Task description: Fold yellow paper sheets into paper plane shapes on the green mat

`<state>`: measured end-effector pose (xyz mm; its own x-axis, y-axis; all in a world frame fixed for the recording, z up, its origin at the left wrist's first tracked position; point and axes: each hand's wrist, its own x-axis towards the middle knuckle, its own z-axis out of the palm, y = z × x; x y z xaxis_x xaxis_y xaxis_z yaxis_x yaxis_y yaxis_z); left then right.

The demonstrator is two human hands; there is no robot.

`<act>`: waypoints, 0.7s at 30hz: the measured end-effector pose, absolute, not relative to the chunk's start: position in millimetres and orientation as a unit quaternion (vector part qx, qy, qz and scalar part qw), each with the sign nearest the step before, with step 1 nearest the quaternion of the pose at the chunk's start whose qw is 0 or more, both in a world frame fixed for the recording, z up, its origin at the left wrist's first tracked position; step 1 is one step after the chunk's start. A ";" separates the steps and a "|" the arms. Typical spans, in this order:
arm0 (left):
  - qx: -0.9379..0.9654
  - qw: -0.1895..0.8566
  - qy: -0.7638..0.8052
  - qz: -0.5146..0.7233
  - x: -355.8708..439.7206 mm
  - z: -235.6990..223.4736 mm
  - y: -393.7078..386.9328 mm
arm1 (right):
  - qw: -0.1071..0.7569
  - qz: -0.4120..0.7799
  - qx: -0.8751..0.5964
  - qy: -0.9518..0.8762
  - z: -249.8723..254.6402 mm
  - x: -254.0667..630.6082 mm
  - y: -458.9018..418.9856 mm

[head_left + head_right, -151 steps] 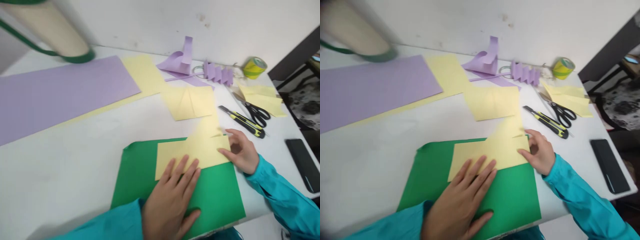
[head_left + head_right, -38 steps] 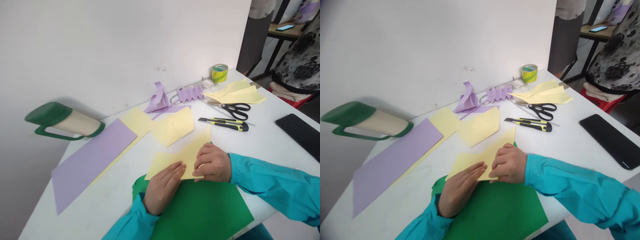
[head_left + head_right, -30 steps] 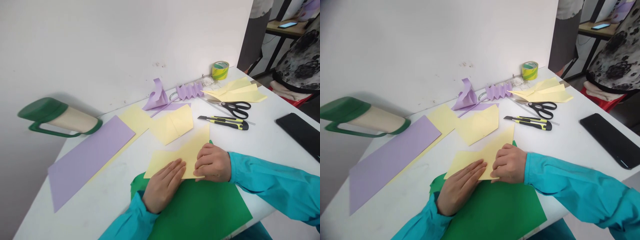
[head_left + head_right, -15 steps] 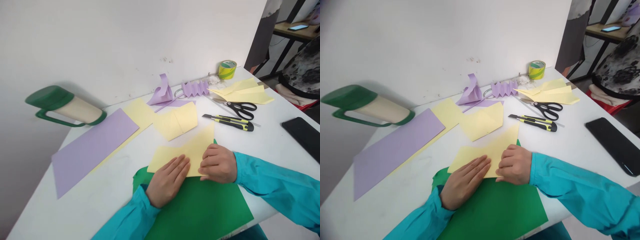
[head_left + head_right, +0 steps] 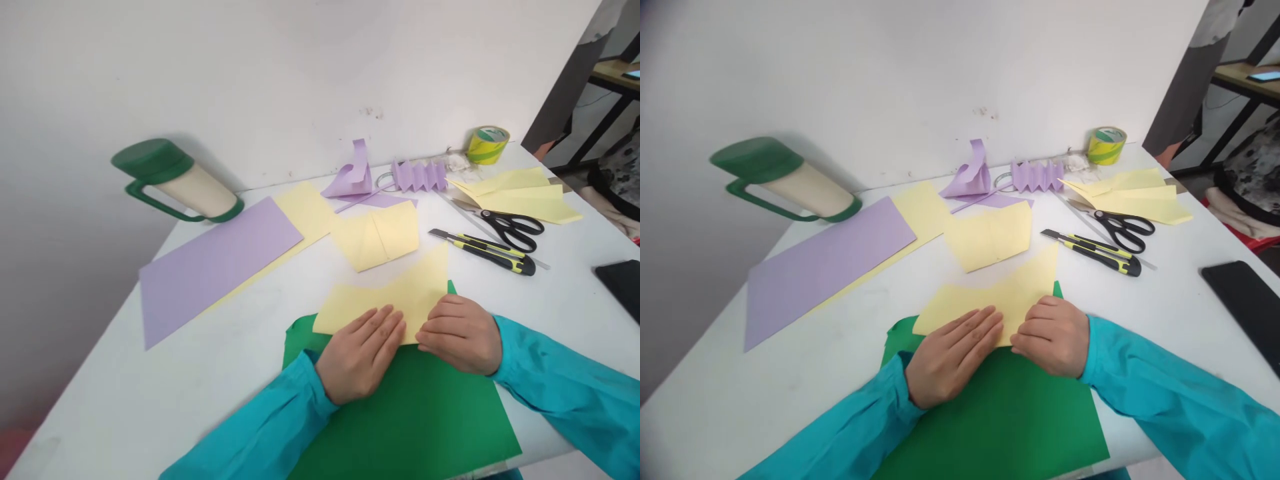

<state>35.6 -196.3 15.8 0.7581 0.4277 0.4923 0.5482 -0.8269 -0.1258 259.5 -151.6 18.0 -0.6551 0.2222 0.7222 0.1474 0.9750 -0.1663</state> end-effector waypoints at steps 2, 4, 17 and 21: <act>-0.926 0.117 -0.247 -0.261 38.3 16.1 -198.4 | 0.399 0.052 -0.102 -0.910 20.6 260.9 -152.3; -0.923 0.105 -0.243 -0.281 42.4 15.3 -200.3 | 0.377 0.050 -0.103 -0.919 22.8 261.9 -153.7; -0.903 0.144 -0.272 -0.299 44.1 8.3 -202.2 | 0.319 -0.067 -0.115 -0.939 20.5 254.0 -164.8; -0.891 0.179 -0.279 -0.312 34.5 11.0 -201.5 | 0.327 -0.071 -0.115 -0.935 23.5 258.7 -158.5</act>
